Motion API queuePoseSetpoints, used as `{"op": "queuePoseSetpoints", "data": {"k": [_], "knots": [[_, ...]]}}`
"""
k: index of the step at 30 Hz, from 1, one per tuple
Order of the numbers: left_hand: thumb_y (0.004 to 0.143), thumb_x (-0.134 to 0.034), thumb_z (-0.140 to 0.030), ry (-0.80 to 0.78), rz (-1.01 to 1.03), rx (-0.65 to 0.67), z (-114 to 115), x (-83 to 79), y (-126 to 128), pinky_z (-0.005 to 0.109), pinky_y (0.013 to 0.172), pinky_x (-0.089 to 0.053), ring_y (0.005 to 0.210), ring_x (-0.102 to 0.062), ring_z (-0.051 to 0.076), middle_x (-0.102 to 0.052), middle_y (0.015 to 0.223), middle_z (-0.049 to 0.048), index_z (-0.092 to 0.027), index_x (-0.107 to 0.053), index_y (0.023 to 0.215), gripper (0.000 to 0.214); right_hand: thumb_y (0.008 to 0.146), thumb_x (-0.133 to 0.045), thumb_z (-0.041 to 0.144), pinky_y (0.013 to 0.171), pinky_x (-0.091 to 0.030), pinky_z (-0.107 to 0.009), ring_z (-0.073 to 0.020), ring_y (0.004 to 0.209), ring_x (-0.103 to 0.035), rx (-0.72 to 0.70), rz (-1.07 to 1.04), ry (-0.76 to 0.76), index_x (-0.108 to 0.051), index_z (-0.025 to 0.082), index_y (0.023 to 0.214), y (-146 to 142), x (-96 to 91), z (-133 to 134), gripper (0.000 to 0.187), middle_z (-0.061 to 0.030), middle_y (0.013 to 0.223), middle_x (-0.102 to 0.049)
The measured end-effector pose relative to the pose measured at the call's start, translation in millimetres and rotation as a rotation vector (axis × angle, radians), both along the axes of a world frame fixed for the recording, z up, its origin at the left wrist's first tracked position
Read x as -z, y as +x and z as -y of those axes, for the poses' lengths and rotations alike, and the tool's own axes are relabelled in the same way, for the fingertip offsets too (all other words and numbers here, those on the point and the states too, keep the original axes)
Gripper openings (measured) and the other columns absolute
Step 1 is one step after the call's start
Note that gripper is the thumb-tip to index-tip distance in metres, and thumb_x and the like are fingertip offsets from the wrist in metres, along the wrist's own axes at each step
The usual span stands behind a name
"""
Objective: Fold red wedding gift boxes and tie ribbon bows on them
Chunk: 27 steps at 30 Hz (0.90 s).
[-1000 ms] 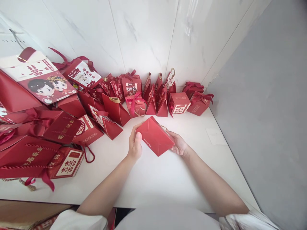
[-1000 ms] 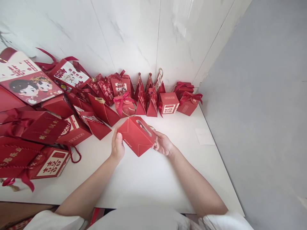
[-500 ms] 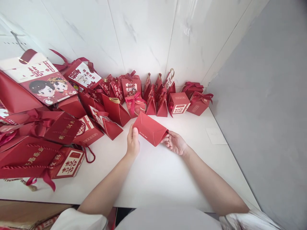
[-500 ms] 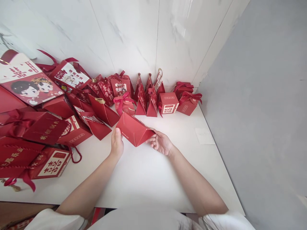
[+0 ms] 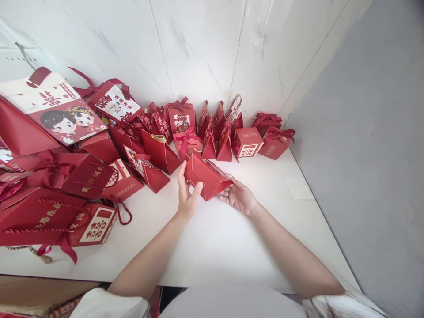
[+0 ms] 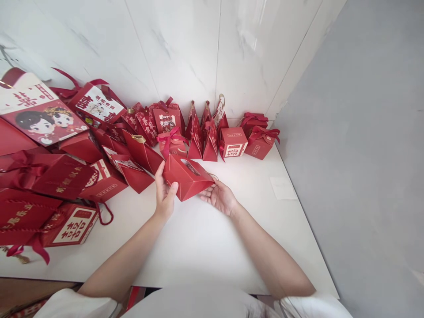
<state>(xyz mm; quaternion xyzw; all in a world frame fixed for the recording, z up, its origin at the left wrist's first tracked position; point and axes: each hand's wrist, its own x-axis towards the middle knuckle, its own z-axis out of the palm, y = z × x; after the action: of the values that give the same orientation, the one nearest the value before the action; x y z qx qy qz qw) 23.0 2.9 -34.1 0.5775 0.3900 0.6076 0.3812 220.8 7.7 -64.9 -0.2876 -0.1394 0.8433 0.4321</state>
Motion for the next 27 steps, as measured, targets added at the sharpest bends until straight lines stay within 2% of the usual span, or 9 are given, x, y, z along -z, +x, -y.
{"op": "queuePoseSetpoints", "data": {"k": [7, 12, 15, 17, 18, 20, 23, 25, 27], "knots": [[0.090, -0.063, -0.047, -0.017, 0.007, -0.010, 0, -0.1, 1, 0.040, 0.114, -0.038, 0.141, -0.040, 0.027, -0.031, 0.158, 0.0096, -0.032, -0.029, 0.151, 0.071, 0.106, -0.033, 0.037, 0.074, -0.060, -0.030, -0.0181, 0.087, -0.071, 0.014, 0.001, 0.016, -0.062, 0.015, 0.113, 0, 0.5, 1, 0.037, -0.0093, 0.100, -0.071], [0.088, -0.064, -0.049, -0.010, 0.021, -0.022, -2, 0.8, -1, 0.040, 0.111, -0.040, 0.137, -0.044, 0.027, -0.038, 0.153, 0.0097, -0.032, -0.034, 0.148, 0.068, 0.105, -0.036, 0.039, 0.076, -0.060, -0.030, -0.0178, 0.087, -0.070, 0.035, 0.032, 0.014, -0.063, 0.017, 0.111, -3, -0.2, 2, 0.035, -0.0094, 0.101, -0.070], [0.095, -0.046, -0.056, -0.039, 0.033, -0.031, -6, 0.8, -6, 0.043, 0.107, -0.043, 0.130, -0.050, 0.028, -0.050, 0.142, 0.0112, -0.026, -0.049, 0.137, 0.051, 0.102, -0.044, 0.040, 0.079, -0.059, -0.029, -0.0169, 0.093, -0.069, 0.234, 0.097, 0.063, -0.063, 0.024, 0.114, -7, -1.8, 3, 0.028, -0.0052, 0.109, -0.070], [0.098, -0.032, -0.060, -0.128, 0.035, -0.008, -9, -0.2, -10, 0.046, 0.101, -0.047, 0.123, -0.055, 0.029, -0.057, 0.134, 0.0129, -0.022, -0.059, 0.126, 0.055, 0.100, -0.051, 0.043, 0.084, -0.057, -0.028, -0.0175, 0.105, -0.065, 0.387, 0.164, 0.145, -0.061, 0.028, 0.121, -8, -3.5, 4, 0.028, -0.0022, 0.119, -0.068], [0.098, -0.030, -0.060, -0.178, 0.025, 0.022, -11, -1.0, -12, 0.046, 0.099, -0.048, 0.120, -0.058, 0.030, -0.059, 0.131, 0.0135, -0.020, -0.061, 0.124, 0.057, 0.098, -0.053, 0.045, 0.086, -0.056, -0.029, -0.0184, 0.111, -0.063, 0.436, 0.203, 0.192, -0.060, 0.028, 0.124, -7, -4.3, 4, 0.031, -0.0017, 0.124, -0.066], [0.095, -0.042, -0.060, -0.229, -0.024, 0.105, -14, -2.8, -15, 0.047, 0.098, -0.049, 0.119, -0.059, 0.031, -0.061, 0.130, 0.0137, -0.020, -0.061, 0.126, 0.053, 0.096, -0.056, 0.050, 0.087, -0.055, -0.032, -0.0212, 0.116, -0.060, 0.471, 0.298, 0.287, -0.059, 0.027, 0.128, -5, -5.3, 6, 0.039, -0.0028, 0.129, -0.063], [0.087, -0.063, -0.051, -0.224, -0.120, 0.217, -17, -5.3, -20, 0.047, 0.104, -0.046, 0.126, -0.055, 0.032, -0.059, 0.137, 0.0129, -0.023, -0.055, 0.135, 0.056, 0.095, -0.056, 0.055, 0.083, -0.055, -0.035, -0.0231, 0.104, -0.064, 0.481, 0.452, 0.406, -0.064, 0.025, 0.121, -1, -5.0, 8, 0.041, -0.0047, 0.117, -0.067], [0.086, -0.067, -0.046, -0.234, -0.157, 0.275, -18, -6.7, -23, 0.047, 0.106, -0.045, 0.130, -0.052, 0.032, -0.056, 0.140, 0.0122, -0.024, -0.052, 0.139, 0.059, 0.095, -0.054, 0.055, 0.083, -0.054, -0.035, -0.0225, 0.097, -0.064, 0.516, 0.547, 0.475, -0.068, 0.023, 0.112, 1, -5.1, 11, 0.039, -0.0052, 0.109, -0.069], [0.085, -0.068, -0.044, -0.267, -0.191, 0.345, -20, -8.4, -27, 0.046, 0.104, -0.049, 0.129, -0.053, 0.033, -0.055, 0.142, 0.0116, -0.026, -0.050, 0.142, 0.062, 0.094, -0.057, 0.050, 0.087, -0.052, -0.035, -0.0223, 0.098, -0.064, 0.602, 0.623, 0.524, -0.067, 0.022, 0.109, 2, -7.7, 14, 0.034, -0.0056, 0.109, -0.069]]}}
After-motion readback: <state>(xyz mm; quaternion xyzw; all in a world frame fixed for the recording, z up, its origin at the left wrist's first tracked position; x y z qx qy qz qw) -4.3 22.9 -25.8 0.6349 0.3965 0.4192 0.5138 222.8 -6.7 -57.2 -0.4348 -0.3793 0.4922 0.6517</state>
